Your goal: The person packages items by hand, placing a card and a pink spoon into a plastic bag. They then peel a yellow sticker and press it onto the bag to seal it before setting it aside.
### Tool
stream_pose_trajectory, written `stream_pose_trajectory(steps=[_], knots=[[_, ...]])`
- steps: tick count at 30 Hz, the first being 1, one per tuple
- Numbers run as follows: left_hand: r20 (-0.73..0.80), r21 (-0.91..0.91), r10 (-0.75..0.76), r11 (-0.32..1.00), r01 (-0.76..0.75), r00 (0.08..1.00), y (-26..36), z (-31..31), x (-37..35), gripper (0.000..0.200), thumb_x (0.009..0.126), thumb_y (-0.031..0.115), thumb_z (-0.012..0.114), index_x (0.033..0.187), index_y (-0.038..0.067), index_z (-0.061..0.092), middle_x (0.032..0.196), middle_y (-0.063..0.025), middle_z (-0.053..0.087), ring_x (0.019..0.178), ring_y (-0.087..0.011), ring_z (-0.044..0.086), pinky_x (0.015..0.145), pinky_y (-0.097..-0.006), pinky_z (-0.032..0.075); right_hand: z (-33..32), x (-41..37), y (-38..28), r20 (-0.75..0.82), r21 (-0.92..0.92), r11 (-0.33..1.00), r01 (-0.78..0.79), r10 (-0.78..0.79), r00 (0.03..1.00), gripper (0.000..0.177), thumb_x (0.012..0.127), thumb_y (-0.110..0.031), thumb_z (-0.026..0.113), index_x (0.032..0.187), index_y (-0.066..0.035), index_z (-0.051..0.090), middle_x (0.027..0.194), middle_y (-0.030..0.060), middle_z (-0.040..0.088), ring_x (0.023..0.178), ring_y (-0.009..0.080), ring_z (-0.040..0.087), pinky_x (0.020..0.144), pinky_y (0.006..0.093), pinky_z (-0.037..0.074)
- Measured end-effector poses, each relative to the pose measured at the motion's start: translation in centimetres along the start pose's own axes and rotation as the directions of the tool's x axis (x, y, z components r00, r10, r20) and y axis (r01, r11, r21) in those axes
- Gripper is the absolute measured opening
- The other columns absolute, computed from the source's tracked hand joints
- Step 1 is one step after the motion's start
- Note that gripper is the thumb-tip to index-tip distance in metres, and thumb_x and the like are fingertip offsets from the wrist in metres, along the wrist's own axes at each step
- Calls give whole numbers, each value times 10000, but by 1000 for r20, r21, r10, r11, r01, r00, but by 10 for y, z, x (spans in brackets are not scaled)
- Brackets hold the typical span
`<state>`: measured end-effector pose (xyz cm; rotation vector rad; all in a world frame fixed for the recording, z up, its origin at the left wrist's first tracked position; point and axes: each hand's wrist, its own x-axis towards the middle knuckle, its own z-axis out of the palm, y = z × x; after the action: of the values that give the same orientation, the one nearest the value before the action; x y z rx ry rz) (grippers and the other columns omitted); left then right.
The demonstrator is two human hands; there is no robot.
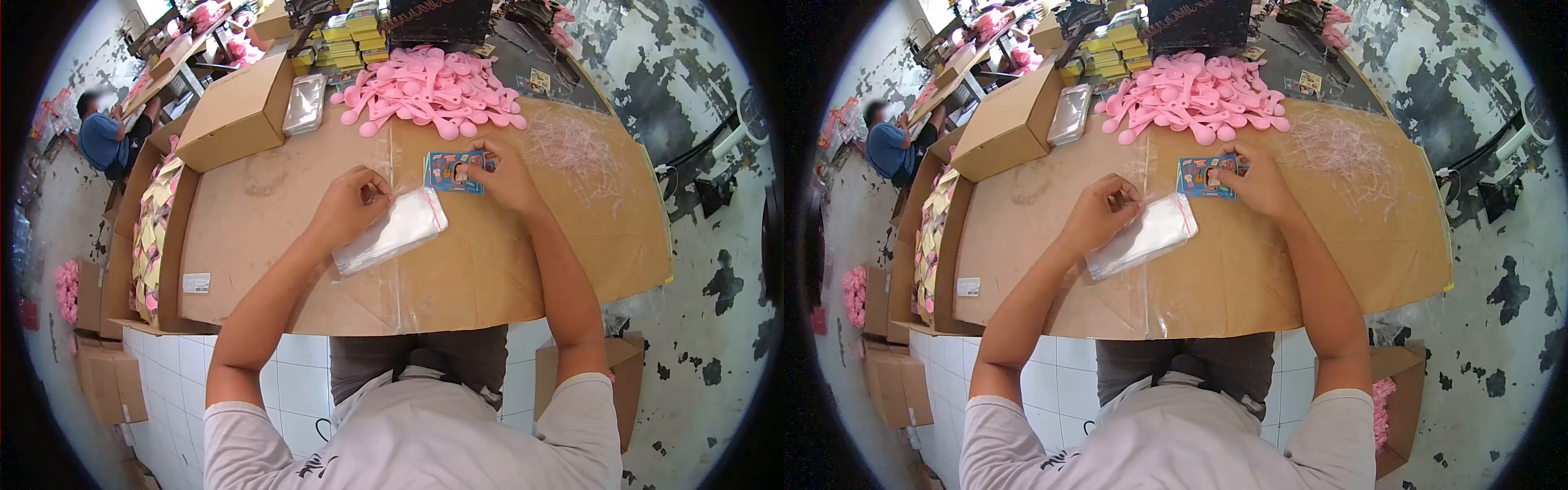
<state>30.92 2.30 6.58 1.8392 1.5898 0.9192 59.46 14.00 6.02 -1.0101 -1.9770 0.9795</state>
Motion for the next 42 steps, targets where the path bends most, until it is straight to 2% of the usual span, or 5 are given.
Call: stream_pose_trajectory(steps=[5,18,26,32,42], knots=[[22,-609,-32,793,39,999,-11,3,0,106,958,67,701,1028,-1,659,997,-54,725,809,-72,630,722,-250,503,-2,-3,-8,94,222,973,-60,40,995,264,890,-79,751,1138,-28,677,1000,18,685,895,106,637,815,298,534],[-66,-219,41,974,-54,997,3,7,-7,153,1002,78,652,1124,-10,682,920,-24,704,816,-70,613,724,-245,498,29,-25,-29,133,552,834,4,-93,987,328,944,-39,676,1268,-20,631,1105,60,705,1024,148,674,866,323,581],[-173,-171,-68,985,37,983,-7,3,-4,168,1005,86,622,1136,-5,674,938,-64,727,809,-119,660,768,-285,530,34,-29,-26,257,-58,964,258,-235,937,299,923,-96,699,1216,-36,673,1095,84,712,1006,173,678,857,349,568],[-67,-744,-112,668,25,991,-8,-18,0,299,997,97,641,1268,-16,582,1026,-128,750,892,-172,725,820,-305,565,36,-24,-24,61,223,971,88,-104,993,324,916,-80,716,1228,-19,657,1106,74,707,983,141,668,867,332,559],[56,-674,-46,735,72,997,15,-4,-11,422,979,126,710,1344,-16,554,1010,-127,769,875,-150,736,756,-261,554,31,-20,-33,-81,493,869,52,-14,997,325,988,-36,651,1300,22,580,1164,73,671,1013,105,662,907,291,559]])
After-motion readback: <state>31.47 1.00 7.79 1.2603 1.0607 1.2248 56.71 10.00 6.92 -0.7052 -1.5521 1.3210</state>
